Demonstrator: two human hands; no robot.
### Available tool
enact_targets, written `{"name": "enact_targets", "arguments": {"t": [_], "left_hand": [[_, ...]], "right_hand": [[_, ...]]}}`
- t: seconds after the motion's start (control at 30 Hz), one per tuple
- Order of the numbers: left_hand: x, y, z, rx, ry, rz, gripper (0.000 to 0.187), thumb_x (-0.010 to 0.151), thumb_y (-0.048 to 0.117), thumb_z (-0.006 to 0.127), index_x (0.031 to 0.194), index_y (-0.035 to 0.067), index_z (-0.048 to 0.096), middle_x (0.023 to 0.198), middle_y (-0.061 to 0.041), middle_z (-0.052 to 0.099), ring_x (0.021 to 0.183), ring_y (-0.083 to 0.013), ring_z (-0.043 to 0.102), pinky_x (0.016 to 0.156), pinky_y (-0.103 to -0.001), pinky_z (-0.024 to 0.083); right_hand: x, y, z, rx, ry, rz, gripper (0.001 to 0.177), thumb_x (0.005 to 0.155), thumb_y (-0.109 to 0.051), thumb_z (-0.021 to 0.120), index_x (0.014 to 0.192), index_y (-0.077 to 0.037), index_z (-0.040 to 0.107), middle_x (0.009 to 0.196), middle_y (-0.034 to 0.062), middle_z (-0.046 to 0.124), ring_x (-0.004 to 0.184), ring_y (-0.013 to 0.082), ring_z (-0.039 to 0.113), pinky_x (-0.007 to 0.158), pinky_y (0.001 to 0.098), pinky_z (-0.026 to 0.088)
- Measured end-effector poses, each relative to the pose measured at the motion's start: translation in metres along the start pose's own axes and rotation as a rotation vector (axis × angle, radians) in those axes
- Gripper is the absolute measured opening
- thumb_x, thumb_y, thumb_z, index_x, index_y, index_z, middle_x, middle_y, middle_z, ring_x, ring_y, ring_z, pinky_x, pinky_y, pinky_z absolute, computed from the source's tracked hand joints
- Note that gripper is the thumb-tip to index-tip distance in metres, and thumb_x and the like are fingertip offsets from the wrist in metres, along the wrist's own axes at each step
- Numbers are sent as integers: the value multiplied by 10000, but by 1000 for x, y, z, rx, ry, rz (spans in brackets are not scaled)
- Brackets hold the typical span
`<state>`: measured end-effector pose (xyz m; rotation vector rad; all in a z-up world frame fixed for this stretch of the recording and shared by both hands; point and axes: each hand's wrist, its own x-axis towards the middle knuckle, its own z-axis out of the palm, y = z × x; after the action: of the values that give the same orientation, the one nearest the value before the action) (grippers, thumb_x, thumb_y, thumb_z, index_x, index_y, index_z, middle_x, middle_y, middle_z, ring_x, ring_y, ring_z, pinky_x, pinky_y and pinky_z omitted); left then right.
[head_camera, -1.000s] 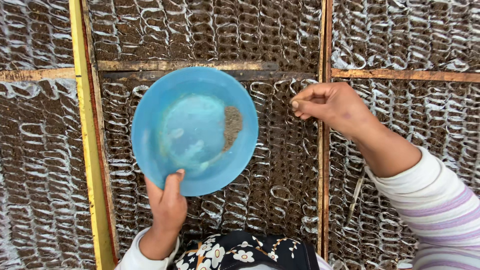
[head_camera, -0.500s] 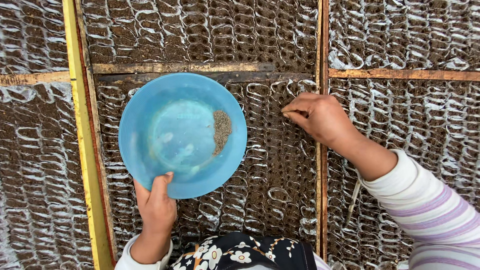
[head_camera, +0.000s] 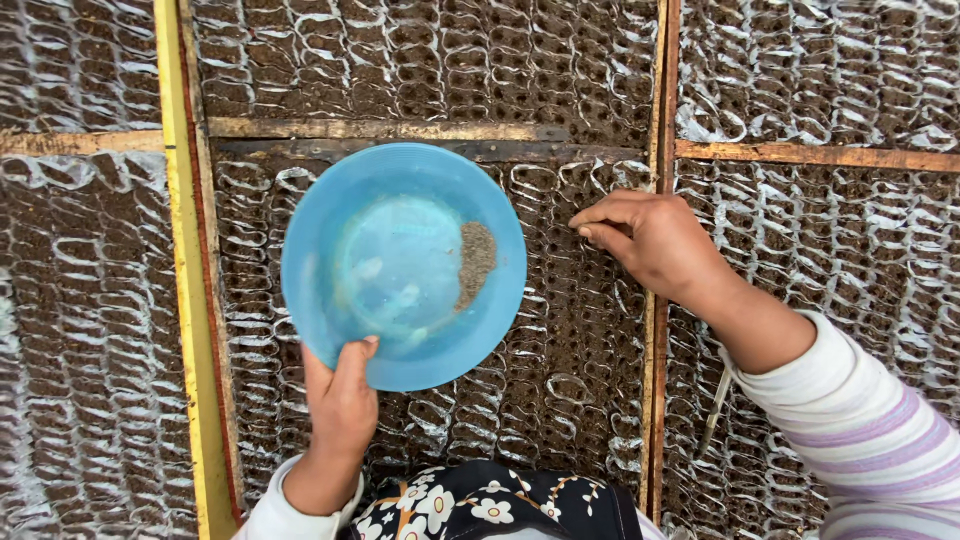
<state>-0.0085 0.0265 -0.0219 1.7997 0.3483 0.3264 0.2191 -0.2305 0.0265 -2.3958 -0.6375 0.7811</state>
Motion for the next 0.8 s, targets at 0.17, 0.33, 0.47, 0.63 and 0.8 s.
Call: {"name": "enact_targets", "arguments": {"t": [0.17,0.33,0.47,0.63,0.8], "left_hand": [[7,23,13,-171,70,-249,555,865,7,485,1392,-76,333,1376,-198,412,1169,-314,468,1037,-357,420],[7,32,20,-165,45,-233,567,865,16,469,1403,-80,317,1375,-206,413,1203,-349,462,1083,-396,402],[1,34,24,-206,67,-311,546,887,31,492,1404,-52,336,1375,-187,433,1192,-304,475,1076,-369,395],[0,38,26,-231,76,-379,536,873,74,495,1384,-30,368,1322,-176,501,1143,-288,524,1025,-375,432],[-1,38,24,-206,57,-381,576,859,87,486,1405,-38,352,1322,-188,509,1147,-315,540,1001,-388,467]], "right_hand": [[-2,-23,-4,93,-78,81,280,907,-204,631,1175,-139,679,1099,76,689,887,179,680,887,296,577],[6,-21,10,396,-334,290,242,839,-192,692,1077,-147,679,946,16,695,853,132,667,778,260,595],[9,-18,20,558,-324,304,118,840,-125,763,899,-105,662,800,20,651,679,112,582,604,229,528],[11,-18,20,442,-310,284,183,868,-207,764,779,-135,621,672,-12,586,574,100,535,539,232,488],[15,-17,14,576,-351,387,115,862,-137,731,800,-66,666,763,69,669,703,165,635,735,295,598]]}}
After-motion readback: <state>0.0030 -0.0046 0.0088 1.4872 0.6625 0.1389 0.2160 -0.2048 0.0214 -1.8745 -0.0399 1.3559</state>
